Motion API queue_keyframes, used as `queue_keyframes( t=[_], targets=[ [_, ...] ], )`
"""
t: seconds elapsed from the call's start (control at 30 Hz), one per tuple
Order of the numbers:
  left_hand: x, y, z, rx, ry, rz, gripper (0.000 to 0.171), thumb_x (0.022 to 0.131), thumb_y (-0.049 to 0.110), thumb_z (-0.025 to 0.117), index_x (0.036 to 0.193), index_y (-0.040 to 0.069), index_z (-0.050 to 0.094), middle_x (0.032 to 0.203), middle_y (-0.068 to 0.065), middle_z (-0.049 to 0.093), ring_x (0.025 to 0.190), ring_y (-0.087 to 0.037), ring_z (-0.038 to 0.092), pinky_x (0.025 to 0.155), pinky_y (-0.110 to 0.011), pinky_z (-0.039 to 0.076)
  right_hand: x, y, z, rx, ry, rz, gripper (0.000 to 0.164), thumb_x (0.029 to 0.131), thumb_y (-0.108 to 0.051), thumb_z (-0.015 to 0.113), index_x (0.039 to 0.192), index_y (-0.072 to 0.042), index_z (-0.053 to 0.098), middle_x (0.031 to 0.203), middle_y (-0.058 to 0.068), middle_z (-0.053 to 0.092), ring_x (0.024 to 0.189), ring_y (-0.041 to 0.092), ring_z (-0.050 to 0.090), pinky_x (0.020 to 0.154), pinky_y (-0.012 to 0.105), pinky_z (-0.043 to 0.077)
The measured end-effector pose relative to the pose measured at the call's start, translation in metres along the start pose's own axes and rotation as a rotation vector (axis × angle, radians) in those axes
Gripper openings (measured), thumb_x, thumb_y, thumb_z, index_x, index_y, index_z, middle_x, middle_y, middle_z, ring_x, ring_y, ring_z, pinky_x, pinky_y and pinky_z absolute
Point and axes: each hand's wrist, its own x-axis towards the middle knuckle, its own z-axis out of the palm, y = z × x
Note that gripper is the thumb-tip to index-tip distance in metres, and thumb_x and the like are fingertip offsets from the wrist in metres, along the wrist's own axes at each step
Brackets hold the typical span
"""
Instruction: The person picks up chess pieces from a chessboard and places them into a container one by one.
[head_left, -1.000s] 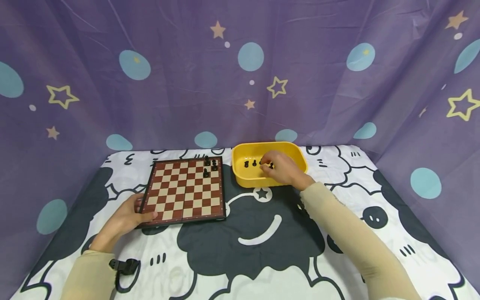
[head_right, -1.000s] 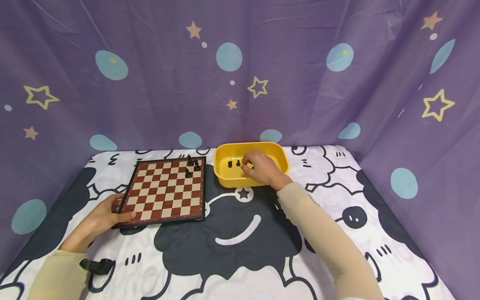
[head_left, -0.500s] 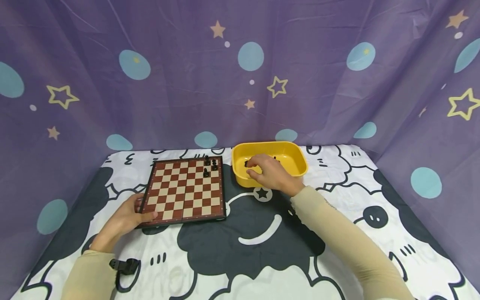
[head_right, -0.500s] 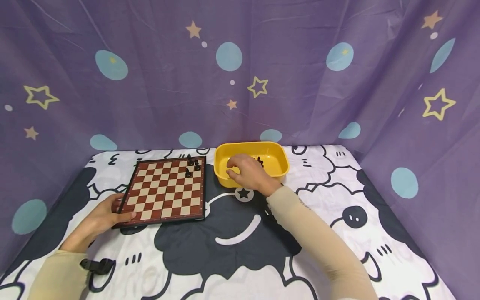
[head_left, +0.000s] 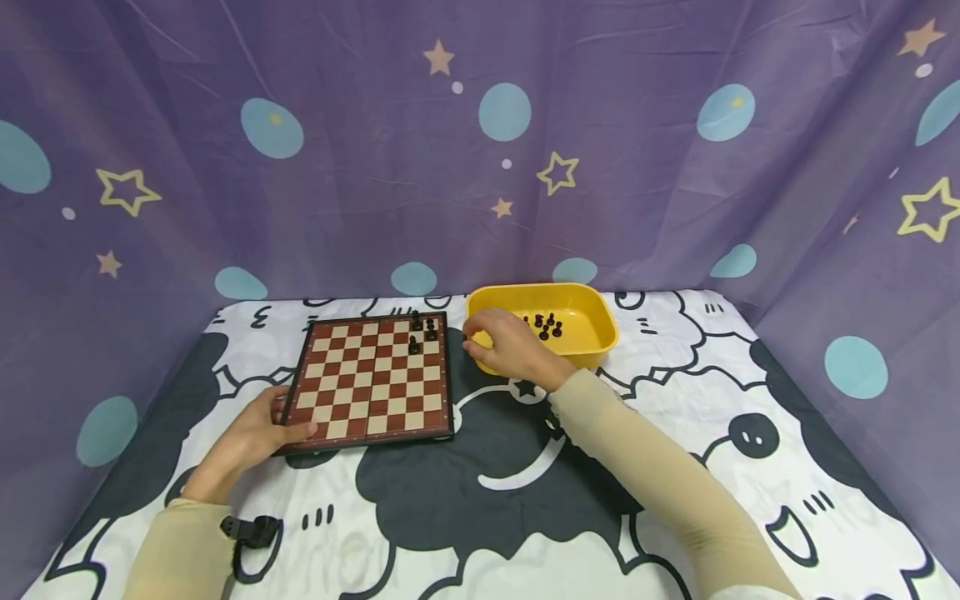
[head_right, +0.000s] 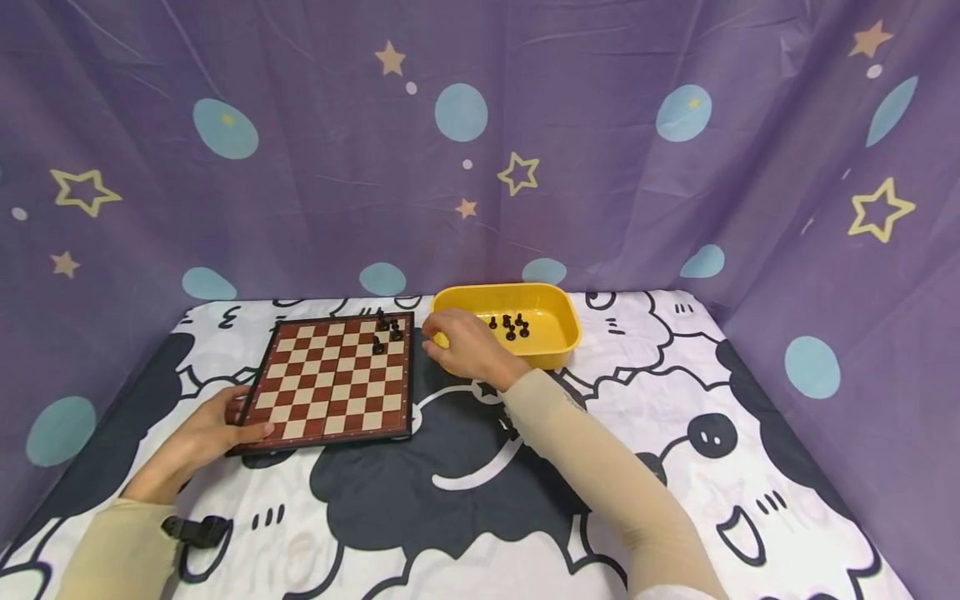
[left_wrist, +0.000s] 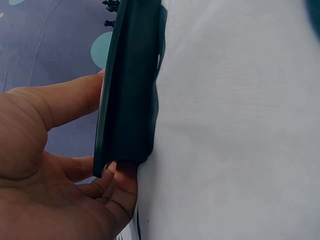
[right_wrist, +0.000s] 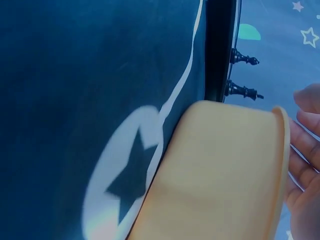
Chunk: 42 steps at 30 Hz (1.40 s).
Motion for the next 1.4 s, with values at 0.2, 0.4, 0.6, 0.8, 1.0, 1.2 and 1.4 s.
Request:
queue_keyframes(
  t=[0.2, 0.4, 0.6, 0.8, 1.0, 1.2, 1.4],
  targets=[
    [-0.001, 0.000, 0.000, -0.002, 0.000, 0.006, 0.094, 0.082, 0.019, 0.076, 0.142, -0.018, 0.014, 0.115, -0.035, 0.049, 0.100, -0.039, 0.056, 0.077, -0.042, 0.047, 0.014, -0.004, 0.009, 0.002, 0.009, -0.017, 0.024, 0.091, -0.024, 0.065, 0.109, -0.009, 0.067, 0.105, 0.000, 0.065, 0.100, 0.018, 0.056, 0.089, 0.034, 0.043],
    [-0.001, 0.000, -0.001, -0.003, 0.002, 0.010, 0.093, 0.082, 0.018, 0.076, 0.142, -0.018, 0.015, 0.114, -0.033, 0.050, 0.099, -0.038, 0.056, 0.077, -0.042, 0.046, 0.029, -0.003, 0.016, 0.035, 0.000, -0.019, 0.022, 0.091, -0.022, 0.066, 0.109, -0.010, 0.067, 0.108, 0.001, 0.065, 0.100, 0.021, 0.057, 0.086, 0.034, 0.044],
    [0.000, 0.000, -0.002, -0.005, 0.001, -0.001, 0.093, 0.082, 0.018, 0.076, 0.142, -0.018, 0.014, 0.114, -0.033, 0.049, 0.100, -0.039, 0.055, 0.078, -0.043, 0.046, 0.045, 0.000, 0.021, 0.068, -0.060, 0.021, 0.029, 0.089, -0.021, 0.068, 0.114, -0.007, 0.064, 0.110, 0.005, 0.065, 0.104, 0.026, 0.058, 0.091, 0.038, 0.042],
    [-0.001, 0.000, -0.002, -0.002, -0.002, 0.000, 0.093, 0.082, 0.018, 0.076, 0.142, -0.018, 0.014, 0.115, -0.033, 0.049, 0.100, -0.038, 0.055, 0.078, -0.043, 0.045, 0.057, 0.003, 0.028, 0.059, -0.111, 0.055, 0.030, 0.090, -0.023, 0.066, 0.116, -0.009, 0.062, 0.110, 0.006, 0.065, 0.105, 0.026, 0.059, 0.095, 0.040, 0.039],
    [0.001, 0.002, 0.000, -0.011, -0.009, -0.003, 0.094, 0.082, 0.021, 0.076, 0.144, -0.016, 0.014, 0.115, -0.031, 0.050, 0.100, -0.036, 0.054, 0.079, -0.043, 0.044, 0.064, 0.008, 0.034, 0.048, -0.119, 0.099, 0.029, 0.089, -0.023, 0.067, 0.115, -0.011, 0.063, 0.107, 0.002, 0.066, 0.104, 0.025, 0.059, 0.097, 0.040, 0.037],
    [0.001, 0.001, -0.001, -0.015, -0.003, -0.020, 0.096, 0.081, 0.022, 0.077, 0.144, -0.015, 0.014, 0.115, -0.031, 0.049, 0.100, -0.037, 0.055, 0.078, -0.043, 0.045, 0.071, 0.007, 0.039, 0.036, -0.155, 0.100, 0.032, 0.090, -0.025, 0.066, 0.119, -0.013, 0.062, 0.109, 0.001, 0.066, 0.103, 0.022, 0.059, 0.096, 0.040, 0.037],
    [0.001, 0.001, -0.002, -0.007, -0.009, -0.016, 0.096, 0.082, 0.022, 0.076, 0.144, -0.015, 0.014, 0.117, -0.032, 0.049, 0.101, -0.038, 0.055, 0.079, -0.044, 0.045, 0.074, 0.004, 0.039, 0.011, -0.155, 0.116, 0.028, 0.091, -0.026, 0.066, 0.116, -0.014, 0.063, 0.106, 0.000, 0.067, 0.100, 0.019, 0.060, 0.099, 0.038, 0.035]
  ],
)
